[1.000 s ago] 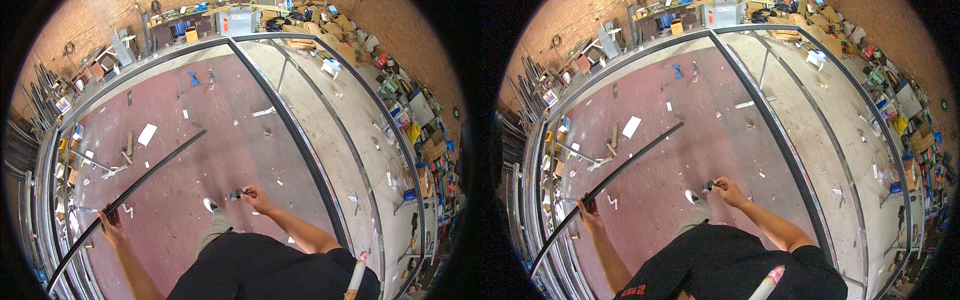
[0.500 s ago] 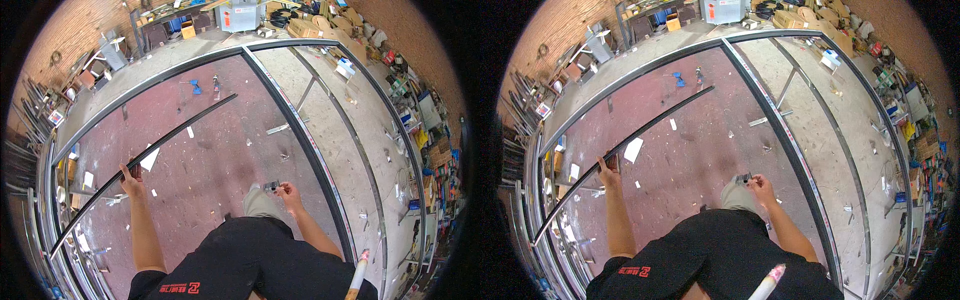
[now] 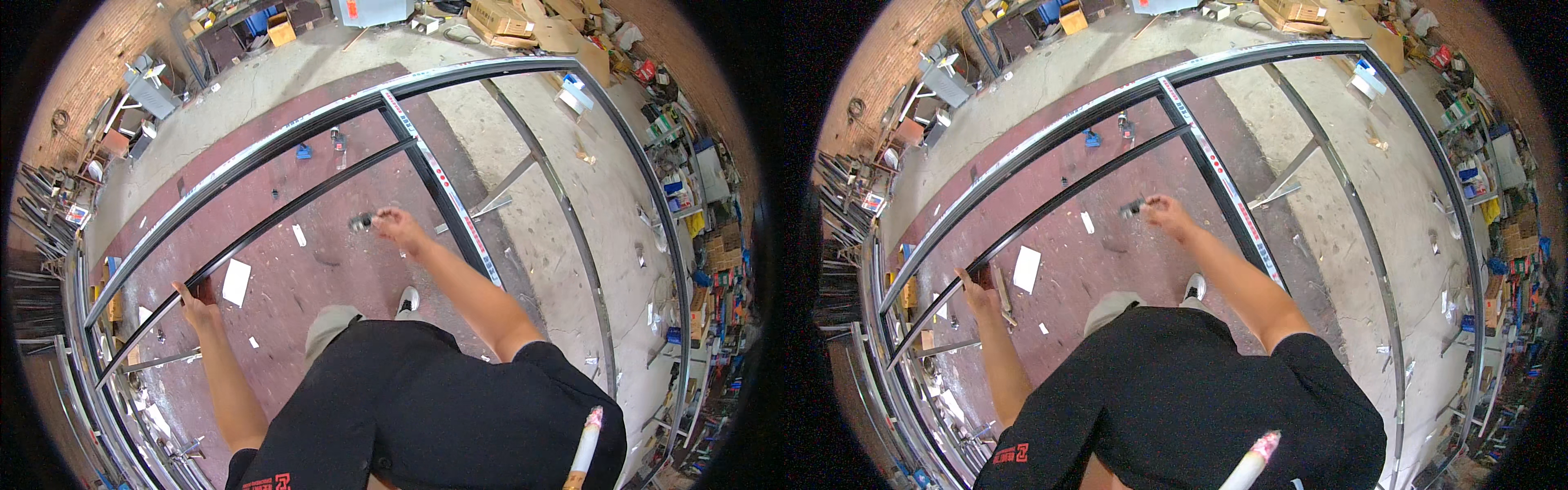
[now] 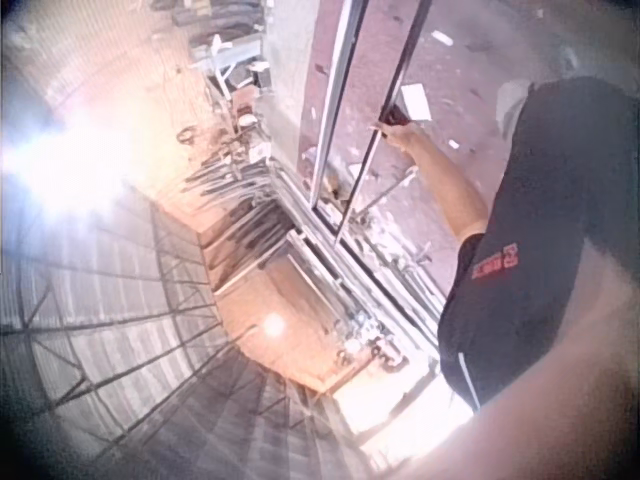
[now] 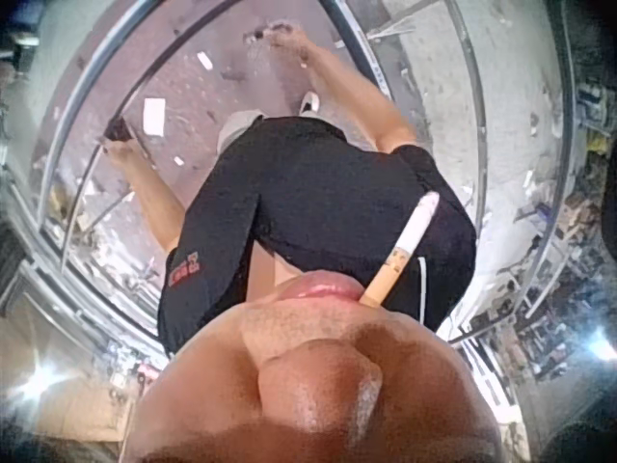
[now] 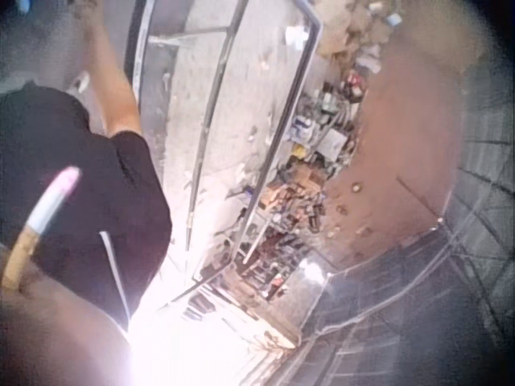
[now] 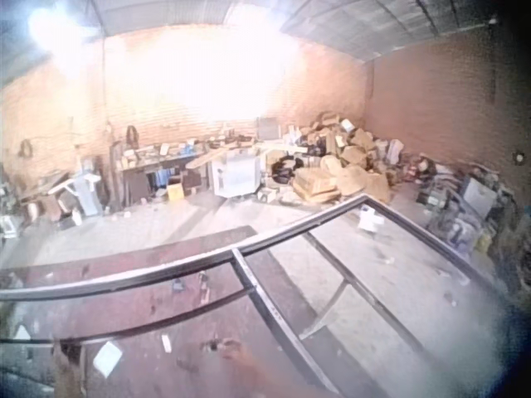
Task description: The person assembles a large metal frame in a workshop. They retrieve screws from a container, use a cordless drill to fasten metal profiles together, and fit rubber seals into the frame grooves. The person moves around the frame to access different sections and continues drilling and fitting components.
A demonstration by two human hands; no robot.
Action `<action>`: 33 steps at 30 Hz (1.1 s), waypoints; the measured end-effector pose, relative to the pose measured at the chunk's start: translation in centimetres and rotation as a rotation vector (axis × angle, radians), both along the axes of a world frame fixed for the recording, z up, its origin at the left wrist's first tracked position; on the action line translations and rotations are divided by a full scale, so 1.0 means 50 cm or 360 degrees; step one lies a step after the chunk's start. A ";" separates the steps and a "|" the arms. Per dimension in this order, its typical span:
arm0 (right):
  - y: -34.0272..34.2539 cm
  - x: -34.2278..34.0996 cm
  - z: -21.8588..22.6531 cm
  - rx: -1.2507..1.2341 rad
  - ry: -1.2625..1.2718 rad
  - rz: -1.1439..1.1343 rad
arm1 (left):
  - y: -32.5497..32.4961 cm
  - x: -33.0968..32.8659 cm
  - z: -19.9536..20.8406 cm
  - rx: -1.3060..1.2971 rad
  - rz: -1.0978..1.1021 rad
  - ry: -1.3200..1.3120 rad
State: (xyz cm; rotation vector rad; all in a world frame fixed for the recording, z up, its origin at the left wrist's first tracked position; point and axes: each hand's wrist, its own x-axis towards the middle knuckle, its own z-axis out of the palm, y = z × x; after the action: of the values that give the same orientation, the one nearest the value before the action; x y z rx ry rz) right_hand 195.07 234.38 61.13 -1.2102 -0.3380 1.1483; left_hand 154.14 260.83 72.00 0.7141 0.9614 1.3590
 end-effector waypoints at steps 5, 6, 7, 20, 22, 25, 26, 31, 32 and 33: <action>0.196 0.098 0.011 0.0151 0.0211 -0.0093 | 0.150 0.063 -0.080 -0.0137 -0.0017 0.0021; 0.230 0.110 0.012 0.0169 0.0243 -0.0112 | 0.185 0.078 -0.100 -0.0155 0.0014 -0.0024; 0.264 0.120 0.013 0.0216 0.0268 -0.0126 | 0.218 0.088 -0.118 -0.0211 -0.0022 0.0004; 0.583 0.209 -0.038 -0.0029 0.0241 -0.0287 | 0.600 0.200 -0.278 -0.0597 -0.0318 0.0007; 0.604 0.221 -0.038 -0.0031 0.0279 -0.0329 | 0.630 0.207 -0.288 -0.0587 -0.0334 0.0033; 0.630 0.246 -0.034 0.0022 0.0387 -0.0343 | 0.656 0.215 -0.301 -0.0592 -0.0328 0.0117; 0.636 0.253 -0.032 0.0046 0.0435 -0.0326 | 0.664 0.220 -0.305 -0.0509 -0.0431 0.0063; 0.652 0.297 -0.026 -0.0007 0.0482 -0.0154 | 0.671 0.241 -0.304 -0.0617 -0.0252 0.0099; 0.649 0.304 -0.028 -0.0007 0.0479 -0.0115 | 0.671 0.242 -0.299 -0.0608 -0.0269 0.0098; 0.645 0.310 -0.031 0.0013 0.0486 -0.0068 | 0.669 0.242 -0.295 -0.0649 -0.0257 0.0099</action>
State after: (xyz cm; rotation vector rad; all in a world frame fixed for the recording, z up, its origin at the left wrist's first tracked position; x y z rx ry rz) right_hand 210.55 266.65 59.57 -1.0114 -0.0849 1.2714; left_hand 166.27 294.28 57.27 0.5112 1.1610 0.9638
